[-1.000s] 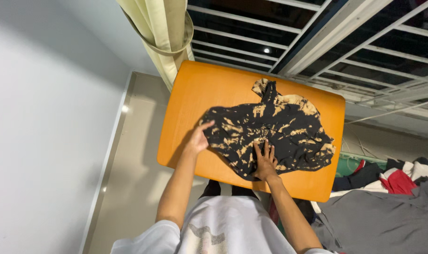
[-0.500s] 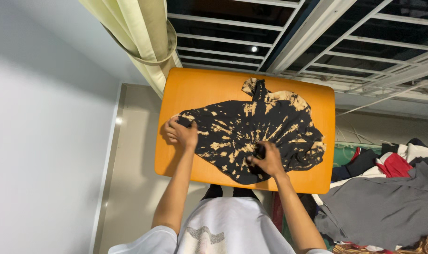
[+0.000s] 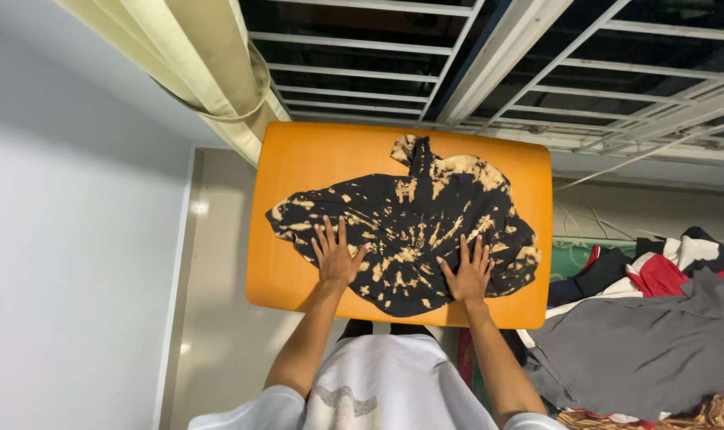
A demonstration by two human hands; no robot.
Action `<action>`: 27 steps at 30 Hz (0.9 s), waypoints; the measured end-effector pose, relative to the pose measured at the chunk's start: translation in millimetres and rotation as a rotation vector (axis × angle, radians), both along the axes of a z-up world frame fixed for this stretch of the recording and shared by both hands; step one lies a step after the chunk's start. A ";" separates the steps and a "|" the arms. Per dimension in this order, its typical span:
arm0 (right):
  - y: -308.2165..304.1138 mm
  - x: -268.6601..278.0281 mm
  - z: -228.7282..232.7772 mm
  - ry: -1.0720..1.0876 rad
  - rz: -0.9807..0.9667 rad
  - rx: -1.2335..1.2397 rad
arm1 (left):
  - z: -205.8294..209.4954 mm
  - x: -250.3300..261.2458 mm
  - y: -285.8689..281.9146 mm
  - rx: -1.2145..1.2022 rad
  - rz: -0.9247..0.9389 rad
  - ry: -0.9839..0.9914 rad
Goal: The person folds a black and beige patterned cloth on an orange table and places it into a suitcase. They then fold a grey t-shirt on the same table.
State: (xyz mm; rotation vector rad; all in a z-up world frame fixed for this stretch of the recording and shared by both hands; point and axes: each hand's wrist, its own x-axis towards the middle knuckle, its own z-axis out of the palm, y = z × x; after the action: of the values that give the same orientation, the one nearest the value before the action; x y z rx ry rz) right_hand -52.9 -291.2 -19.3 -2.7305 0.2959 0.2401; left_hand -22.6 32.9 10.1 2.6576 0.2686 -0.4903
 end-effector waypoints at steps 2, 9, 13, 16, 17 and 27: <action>2.2 -1.0 -2.0 0.001 -0.029 0.011 | -2.4 11.4 1.4 0.007 -0.045 -0.005; 0.7 16.9 -5.1 0.054 -0.088 0.021 | -2.6 59.8 -8.8 0.100 -0.125 0.056; -7.1 34.2 -3.5 0.120 -0.105 0.041 | 3.2 84.3 -20.1 0.137 -0.152 0.077; -10.1 51.6 -3.4 0.163 -0.123 0.058 | 5.1 105.0 -26.8 0.147 -0.170 0.088; -11.8 57.5 -4.3 0.183 -0.133 0.064 | 3.4 112.6 -30.0 0.149 -0.179 0.099; -26.6 126.7 -21.7 0.309 -0.203 0.046 | -7.4 181.6 -56.3 0.178 -0.228 0.143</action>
State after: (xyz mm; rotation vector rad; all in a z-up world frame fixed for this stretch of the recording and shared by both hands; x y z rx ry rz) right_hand 73.8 -317.8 -41.0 -2.5883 0.6400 0.6041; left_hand 159.1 -23.4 2.7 2.8464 0.0516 -0.7624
